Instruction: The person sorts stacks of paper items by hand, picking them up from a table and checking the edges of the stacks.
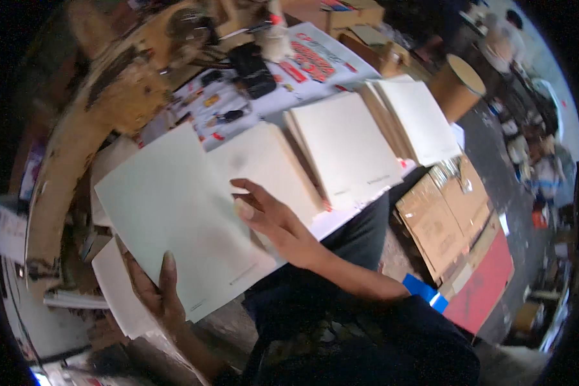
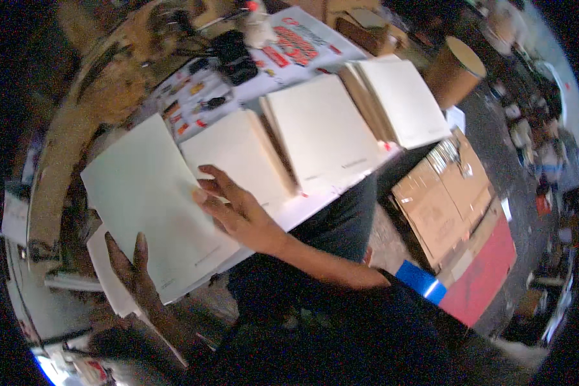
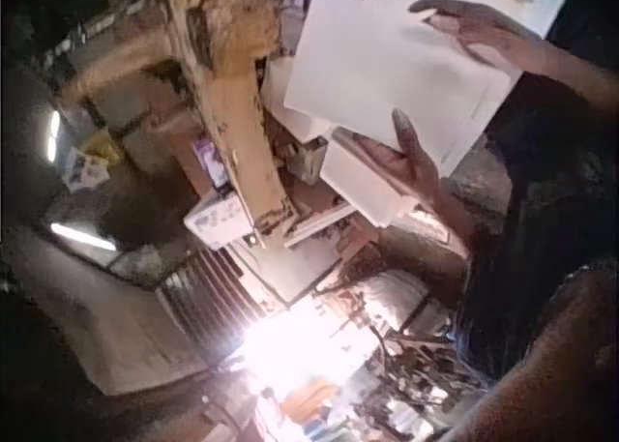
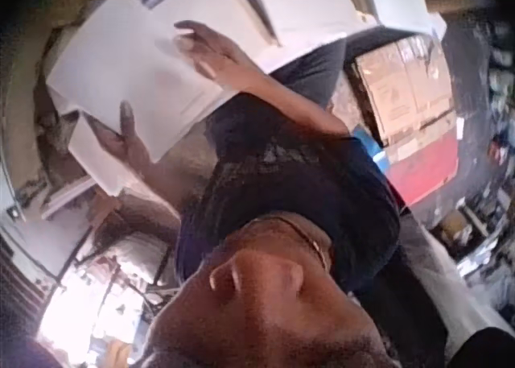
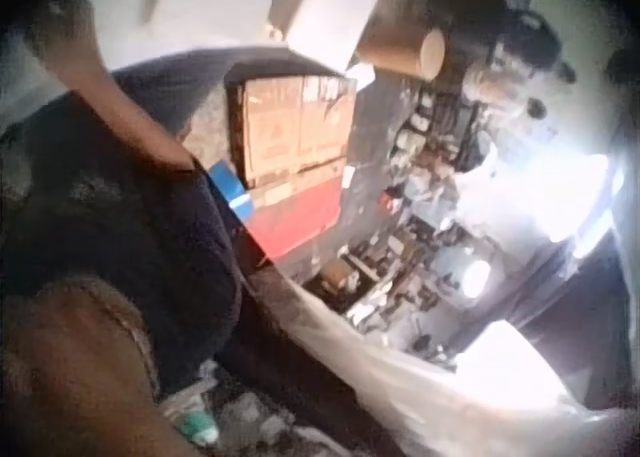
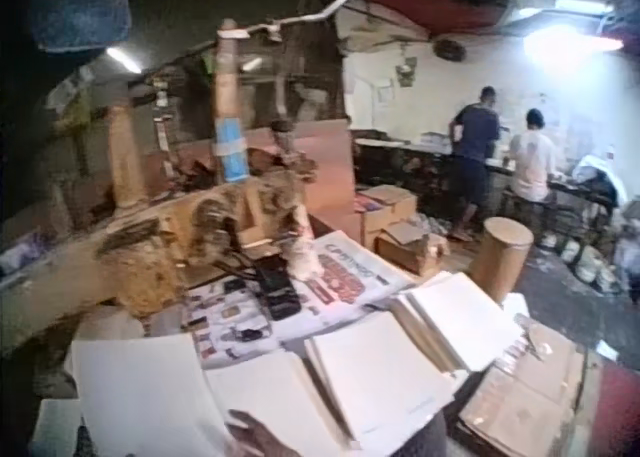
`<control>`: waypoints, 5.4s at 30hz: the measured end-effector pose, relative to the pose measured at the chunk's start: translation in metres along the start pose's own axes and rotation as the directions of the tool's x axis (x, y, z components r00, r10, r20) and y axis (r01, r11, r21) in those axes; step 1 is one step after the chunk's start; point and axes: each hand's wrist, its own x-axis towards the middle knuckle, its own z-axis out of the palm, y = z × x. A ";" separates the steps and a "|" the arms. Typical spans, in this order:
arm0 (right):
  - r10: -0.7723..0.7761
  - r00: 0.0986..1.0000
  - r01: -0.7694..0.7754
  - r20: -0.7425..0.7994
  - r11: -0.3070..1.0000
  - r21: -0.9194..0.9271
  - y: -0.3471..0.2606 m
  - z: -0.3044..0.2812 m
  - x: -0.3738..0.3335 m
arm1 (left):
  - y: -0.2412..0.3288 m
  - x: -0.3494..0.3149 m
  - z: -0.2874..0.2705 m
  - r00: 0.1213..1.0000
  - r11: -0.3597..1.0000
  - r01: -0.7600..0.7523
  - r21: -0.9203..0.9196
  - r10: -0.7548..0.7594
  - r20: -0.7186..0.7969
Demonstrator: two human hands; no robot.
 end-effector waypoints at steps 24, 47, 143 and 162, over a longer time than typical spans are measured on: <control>-0.482 0.409 -0.092 -0.775 0.823 -0.561 -0.146 -0.225 -0.165 | 0.092 -0.033 0.299 0.541 0.745 -0.587 -0.317 0.653 0.530; 0.002 0.745 -0.341 -0.667 0.861 -0.378 -0.098 -0.228 -0.038 | 0.029 0.013 0.144 0.637 0.830 -0.540 0.137 0.298 0.711; -0.758 0.452 -0.560 -0.471 0.170 -0.811 -0.141 -0.354 -0.132 | 0.100 -0.020 0.306 0.411 0.849 -0.478 -0.226 0.444 0.796; -0.564 0.544 0.016 -0.621 0.747 -0.664 -0.108 -0.322 -0.142 | 0.090 -0.004 0.209 0.733 0.838 -0.136 -0.529 0.444 0.515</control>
